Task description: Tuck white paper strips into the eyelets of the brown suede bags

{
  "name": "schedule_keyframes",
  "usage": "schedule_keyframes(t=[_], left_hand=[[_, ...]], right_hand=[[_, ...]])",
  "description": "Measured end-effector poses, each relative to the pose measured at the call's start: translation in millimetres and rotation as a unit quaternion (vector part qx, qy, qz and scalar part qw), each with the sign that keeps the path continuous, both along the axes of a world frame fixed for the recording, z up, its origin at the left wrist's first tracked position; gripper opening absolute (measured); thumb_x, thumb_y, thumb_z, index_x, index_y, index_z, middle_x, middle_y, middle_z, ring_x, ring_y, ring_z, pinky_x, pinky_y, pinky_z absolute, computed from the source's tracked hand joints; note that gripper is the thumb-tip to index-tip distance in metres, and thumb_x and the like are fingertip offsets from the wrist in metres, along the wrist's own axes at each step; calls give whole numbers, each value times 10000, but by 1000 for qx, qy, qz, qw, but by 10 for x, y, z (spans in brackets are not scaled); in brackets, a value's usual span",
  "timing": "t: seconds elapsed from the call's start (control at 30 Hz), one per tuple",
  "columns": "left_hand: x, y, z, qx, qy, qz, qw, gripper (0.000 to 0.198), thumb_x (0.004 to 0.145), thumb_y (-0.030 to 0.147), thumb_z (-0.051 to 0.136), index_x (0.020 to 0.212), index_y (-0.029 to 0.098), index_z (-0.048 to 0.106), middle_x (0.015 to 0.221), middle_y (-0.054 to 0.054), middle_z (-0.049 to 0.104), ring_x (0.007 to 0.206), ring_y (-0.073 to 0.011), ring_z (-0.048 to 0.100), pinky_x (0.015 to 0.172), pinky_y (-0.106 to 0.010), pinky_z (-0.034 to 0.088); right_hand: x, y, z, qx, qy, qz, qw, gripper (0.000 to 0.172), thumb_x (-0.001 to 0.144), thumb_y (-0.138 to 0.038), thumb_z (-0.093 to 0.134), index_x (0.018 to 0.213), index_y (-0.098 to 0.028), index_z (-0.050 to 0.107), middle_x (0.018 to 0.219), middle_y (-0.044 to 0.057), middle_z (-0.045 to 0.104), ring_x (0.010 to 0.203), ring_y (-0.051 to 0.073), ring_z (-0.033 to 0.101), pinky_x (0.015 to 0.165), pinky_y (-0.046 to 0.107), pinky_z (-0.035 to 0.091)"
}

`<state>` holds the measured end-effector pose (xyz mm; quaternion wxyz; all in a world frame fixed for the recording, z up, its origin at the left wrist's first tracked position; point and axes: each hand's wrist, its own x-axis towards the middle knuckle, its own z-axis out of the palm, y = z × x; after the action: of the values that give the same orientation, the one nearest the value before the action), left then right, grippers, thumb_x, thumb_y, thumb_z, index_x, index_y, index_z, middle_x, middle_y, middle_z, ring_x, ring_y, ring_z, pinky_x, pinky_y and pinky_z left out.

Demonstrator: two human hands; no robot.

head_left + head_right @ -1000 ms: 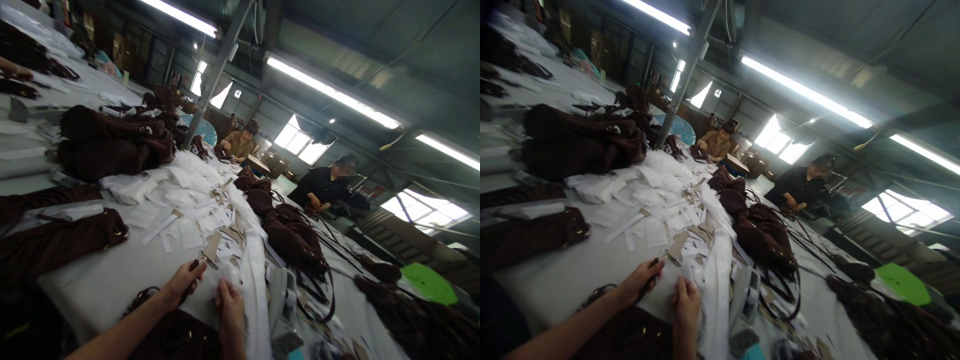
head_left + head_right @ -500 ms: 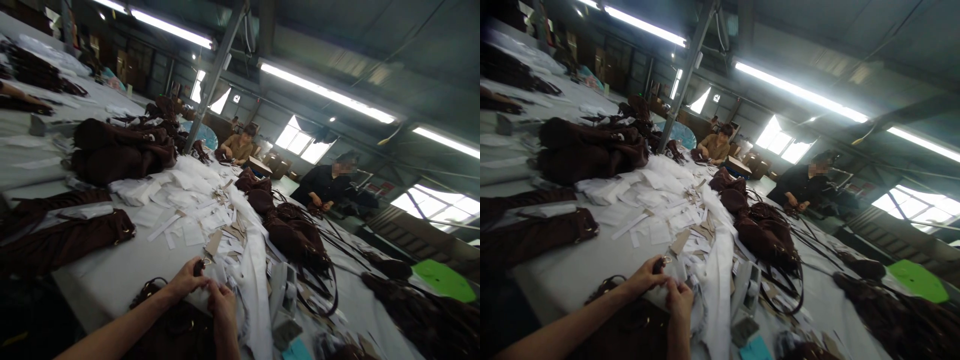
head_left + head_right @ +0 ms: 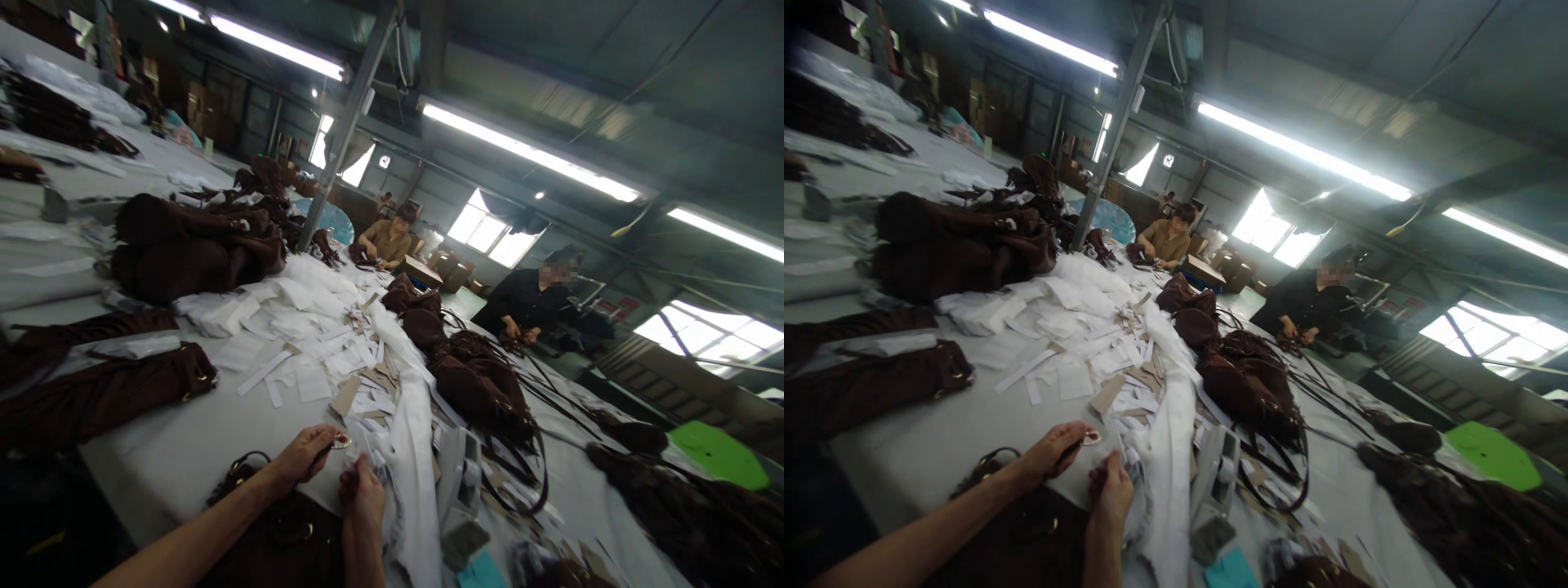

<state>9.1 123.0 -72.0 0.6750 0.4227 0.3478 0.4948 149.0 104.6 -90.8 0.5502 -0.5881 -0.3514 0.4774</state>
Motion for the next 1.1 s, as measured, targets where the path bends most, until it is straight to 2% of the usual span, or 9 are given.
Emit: schedule_keyframes(t=[0.17, 0.3, 0.47, 0.57, 0.67, 0.77, 0.83, 0.97, 1.1], left_hand=[[-40, -69, 6, 17, -17, -6, 1000, 420, 772, 600, 581, 801, 185, 520, 489, 75, 492, 335, -50, 337, 356, -188, 215], [-39, -55, -16, 37, 29, 28, 999, 386, 657, 481, 741, 755, 181, 520, 529, 92, 427, 423, -57, 342, 420, -195, 250], [16, 62, -118, 47, 119, 38, 991, 405, 528, 387, 826, 784, 138, 636, 516, 79, 438, 499, -87, 365, 497, -224, 270], [56, 121, -173, 37, 128, 57, 989, 377, 549, 431, 802, 739, 139, 657, 523, 54, 459, 511, -106, 385, 505, -239, 285], [84, 150, -186, 46, 128, 68, 988, 348, 627, 488, 726, 638, 155, 623, 518, 34, 454, 525, -124, 400, 503, -247, 294], [98, 159, -170, 54, 131, 69, 988, 346, 675, 494, 670, 632, 158, 599, 554, 25, 472, 553, -126, 405, 516, -243, 314], [102, 150, -151, 59, 132, 58, 988, 330, 656, 470, 687, 643, 153, 595, 568, 29, 481, 564, -122, 406, 527, -237, 327], [91, 99, -105, 63, 134, 27, 989, 311, 577, 394, 761, 615, 143, 583, 569, 37, 493, 580, -119, 423, 553, -232, 340], [54, 59, -50, 51, 133, 34, 989, 309, 627, 414, 731, 653, 153, 569, 611, 40, 508, 623, -121, 440, 587, -227, 352]], right_hand=[[1, -4, 30, -47, 90, -49, 994, 350, 692, -537, 647, 735, -198, 567, 629, 11, 646, 506, 146, 593, 437, 245, 418], [-8, -9, 67, -59, 133, -62, 987, 349, 643, -492, 700, 773, -193, 576, 572, -21, 615, 501, 138, 578, 453, 236, 413], [-18, -4, 103, -66, 163, -61, 982, 344, 587, -466, 749, 721, -183, 608, 522, -29, 595, 472, 117, 544, 452, 221, 391], [4, 31, 19, -67, 155, -53, 984, 311, 604, -477, 746, 650, -195, 623, 483, -27, 568, 459, 121, 531, 444, 226, 372], [44, 85, -148, -70, 129, -48, 988, 330, 649, -529, 711, 603, -213, 626, 457, -21, 552, 430, 125, 505, 433, 239, 351], [72, 126, -286, -53, 96, -43, 993, 373, 653, -579, 697, 610, -212, 651, 449, -11, 558, 410, 131, 486, 422, 248, 336], [70, 133, -310, -36, 81, -36, 995, 401, 632, -597, 707, 620, -198, 671, 438, -7, 561, 404, 138, 483, 413, 252, 331], [18, 88, -208, -9, 96, -12, 995, 402, 595, -561, 755, 611, -166, 678, 445, -19, 567, 404, 114, 460, 401, 230, 309], [-7, 18, -50, -21, 143, -19, 989, 310, 590, -424, 811, 653, -156, 667, 513, -26, 606, 471, 101, 510, 449, 202, 366]])
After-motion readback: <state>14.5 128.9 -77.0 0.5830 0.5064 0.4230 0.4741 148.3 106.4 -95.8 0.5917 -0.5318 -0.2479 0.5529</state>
